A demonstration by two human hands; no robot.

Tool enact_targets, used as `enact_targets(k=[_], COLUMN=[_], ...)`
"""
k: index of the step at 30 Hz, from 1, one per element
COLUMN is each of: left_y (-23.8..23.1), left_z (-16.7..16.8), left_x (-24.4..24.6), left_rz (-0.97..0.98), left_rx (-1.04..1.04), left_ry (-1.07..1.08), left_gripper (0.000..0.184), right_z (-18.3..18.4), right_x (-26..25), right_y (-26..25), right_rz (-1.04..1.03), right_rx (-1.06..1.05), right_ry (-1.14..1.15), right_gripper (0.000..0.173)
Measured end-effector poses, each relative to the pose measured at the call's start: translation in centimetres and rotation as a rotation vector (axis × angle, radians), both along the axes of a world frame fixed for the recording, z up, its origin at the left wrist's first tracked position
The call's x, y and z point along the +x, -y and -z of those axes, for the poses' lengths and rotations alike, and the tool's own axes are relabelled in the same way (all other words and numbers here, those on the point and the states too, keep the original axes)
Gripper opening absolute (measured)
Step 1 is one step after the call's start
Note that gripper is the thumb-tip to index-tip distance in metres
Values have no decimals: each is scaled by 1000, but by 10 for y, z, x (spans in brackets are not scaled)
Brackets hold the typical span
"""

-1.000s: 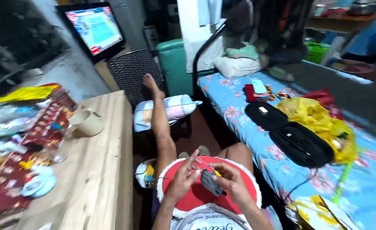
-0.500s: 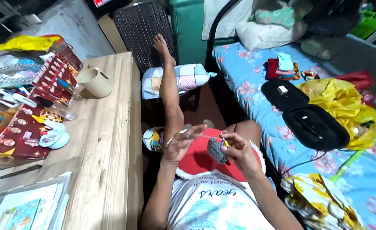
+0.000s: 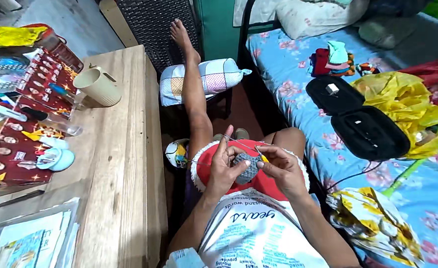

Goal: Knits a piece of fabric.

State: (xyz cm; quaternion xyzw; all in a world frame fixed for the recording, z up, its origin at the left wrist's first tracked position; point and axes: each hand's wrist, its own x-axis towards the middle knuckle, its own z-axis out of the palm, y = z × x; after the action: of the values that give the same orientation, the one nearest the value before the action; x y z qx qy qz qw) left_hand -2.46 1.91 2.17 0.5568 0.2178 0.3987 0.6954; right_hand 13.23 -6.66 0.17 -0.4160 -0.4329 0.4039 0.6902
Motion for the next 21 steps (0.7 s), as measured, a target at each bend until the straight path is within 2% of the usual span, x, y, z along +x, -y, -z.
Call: enact_targets(k=[2,4,9,11,13,16,18,21], left_y=[1,2,6,4,-1,-11,-17,-28], left_z=[-3,-2,12,19,27,37,50,78], left_x=[1,3,3,3,5,14,21,26], left_rz=[9,-28,-338,-326,-253,-169,-152,-152], left_rx=[5,65,671,763,682,454,334,210], left_ry=[-11,-40,-328,-335,-314,-329,-340,-430], left_gripper=[97,92,47,49,65,97,104,101], right_z=[1,2,5,6,9,22,34,61], right_x=[1,2,2,4,9,16,19,23], right_y=[-1,0,-2,-6,-9,-17,-24,-37], right_rz=[5,7,15,16,4,-66,-104,-122], right_rx=[-4,-5,10,-8,-70,-188,-257,-344], right_ry=[-1,-4,-16,1,-2,-63,-113,-168], right_gripper=[33,34,34,35,34,35,36,36])
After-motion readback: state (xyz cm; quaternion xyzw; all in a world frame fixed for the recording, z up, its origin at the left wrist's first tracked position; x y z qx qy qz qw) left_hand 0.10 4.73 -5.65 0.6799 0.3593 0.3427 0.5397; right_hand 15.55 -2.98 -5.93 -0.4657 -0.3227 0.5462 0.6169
